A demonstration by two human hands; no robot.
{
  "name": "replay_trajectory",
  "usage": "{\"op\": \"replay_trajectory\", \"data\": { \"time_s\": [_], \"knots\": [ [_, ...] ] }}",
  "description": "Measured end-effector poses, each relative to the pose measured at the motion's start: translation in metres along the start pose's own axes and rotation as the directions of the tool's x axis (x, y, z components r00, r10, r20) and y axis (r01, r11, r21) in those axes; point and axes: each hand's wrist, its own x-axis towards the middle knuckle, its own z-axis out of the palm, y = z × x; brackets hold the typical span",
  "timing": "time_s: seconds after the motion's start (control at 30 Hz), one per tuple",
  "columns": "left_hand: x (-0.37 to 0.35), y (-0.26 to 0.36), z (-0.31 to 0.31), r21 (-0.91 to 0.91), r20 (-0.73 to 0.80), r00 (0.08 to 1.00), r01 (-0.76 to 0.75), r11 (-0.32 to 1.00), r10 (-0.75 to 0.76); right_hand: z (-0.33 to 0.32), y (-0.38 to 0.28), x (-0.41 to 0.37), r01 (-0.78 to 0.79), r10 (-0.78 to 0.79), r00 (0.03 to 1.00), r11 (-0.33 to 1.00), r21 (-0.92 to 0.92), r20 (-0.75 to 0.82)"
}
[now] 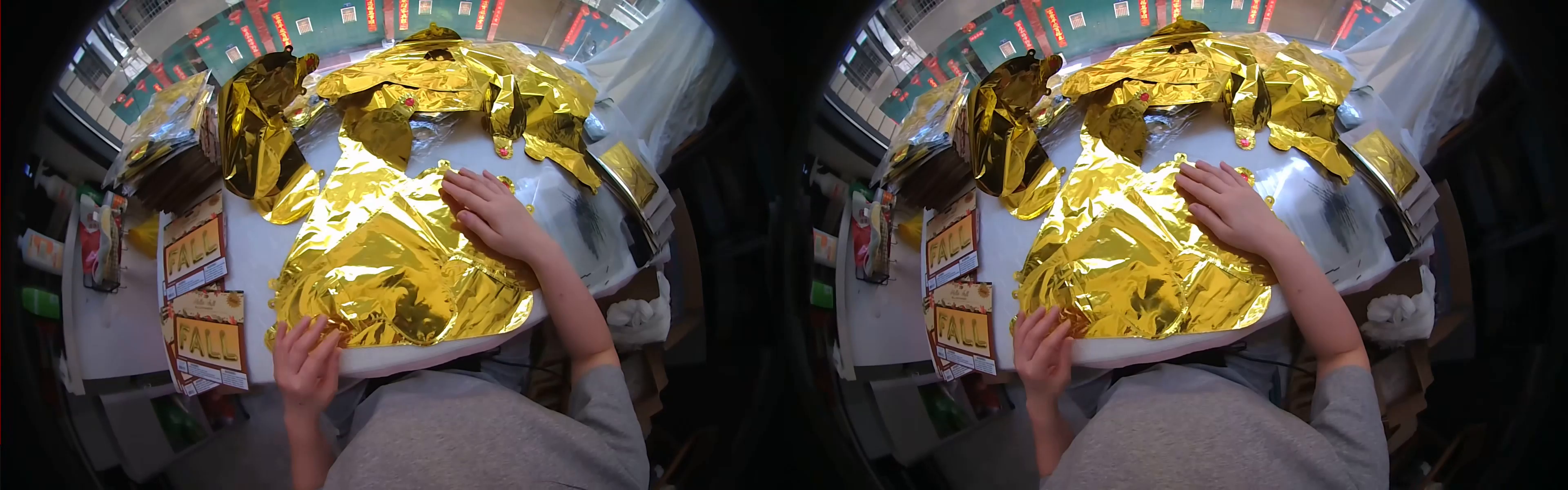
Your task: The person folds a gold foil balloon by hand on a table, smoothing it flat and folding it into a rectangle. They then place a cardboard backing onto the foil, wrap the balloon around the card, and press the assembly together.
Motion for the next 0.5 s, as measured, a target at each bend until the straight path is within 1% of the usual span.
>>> {"op": "replay_trajectory", "data": {
  "time_s": [0.03, 0.07, 0.1, 0.13, 0.17, 0.2, 0.23, 0.3, 0.33, 0.37, 0.43, 0.5],
  "knots": [
    [0.001, 0.005, -0.001, -0.001, 0.001, 1.000, 0.000, 1.000, 0.000, 0.002, 0.004, 0.001, -0.003, 0.003, 0.999, 1.000, 0.012, -0.039],
    [0.003, 0.013, 0.000, -0.055, 0.049, 0.997, -0.062, 0.997, 0.065, 0.004, 0.007, 0.001, -0.005, 0.007, 0.997, 1.000, 0.024, -0.078],
    [0.004, 0.022, 0.003, -0.113, 0.093, 0.987, -0.120, 0.986, 0.131, 0.004, 0.009, 0.002, -0.007, 0.008, 0.997, 1.000, 0.024, -0.076],
    [0.007, 0.030, 0.009, -0.114, 0.094, 0.987, -0.120, 0.986, 0.131, 0.004, 0.010, 0.003, -0.041, 0.043, 0.994, 0.999, 0.027, -0.104],
    [0.012, 0.039, 0.017, -0.151, 0.135, 0.972, -0.174, 0.973, 0.194, 0.004, 0.012, 0.004, -0.075, 0.078, 0.988, 0.997, 0.030, -0.131],
    [0.015, 0.047, 0.024, -0.190, 0.173, 0.951, -0.224, 0.956, 0.257, 0.005, 0.012, 0.005, -0.071, 0.073, 0.984, 0.997, 0.016, -0.164],
    [0.018, 0.053, 0.030, -0.190, 0.175, 0.951, -0.222, 0.956, 0.256, 0.006, 0.013, 0.006, -0.072, 0.074, 0.984, 0.997, 0.018, -0.162],
    [0.020, 0.060, 0.043, -0.134, 0.194, 0.917, -0.328, 0.935, 0.349, 0.006, 0.017, 0.006, -0.095, 0.089, 0.976, 0.995, -0.022, -0.198],
    [0.019, 0.061, 0.049, -0.108, 0.183, 0.913, -0.351, 0.930, 0.365, 0.008, 0.022, 0.005, -0.096, 0.081, 0.972, 0.994, -0.057, -0.222],
    [0.019, 0.063, 0.052, -0.111, 0.184, 0.912, -0.352, 0.929, 0.367, 0.007, 0.023, 0.005, -0.099, 0.084, 0.971, 0.993, -0.058, -0.222],
    [0.018, 0.067, 0.055, -0.090, 0.131, 0.920, -0.360, 0.929, 0.370, 0.005, 0.025, 0.002, -0.127, 0.114, 0.959, 0.991, -0.035, -0.259],
    [0.020, 0.068, 0.056, -0.083, 0.124, 0.919, -0.366, 0.927, 0.374, 0.000, 0.024, 0.000, -0.142, 0.136, 0.958, 0.990, -0.008, -0.254]
  ]
}}
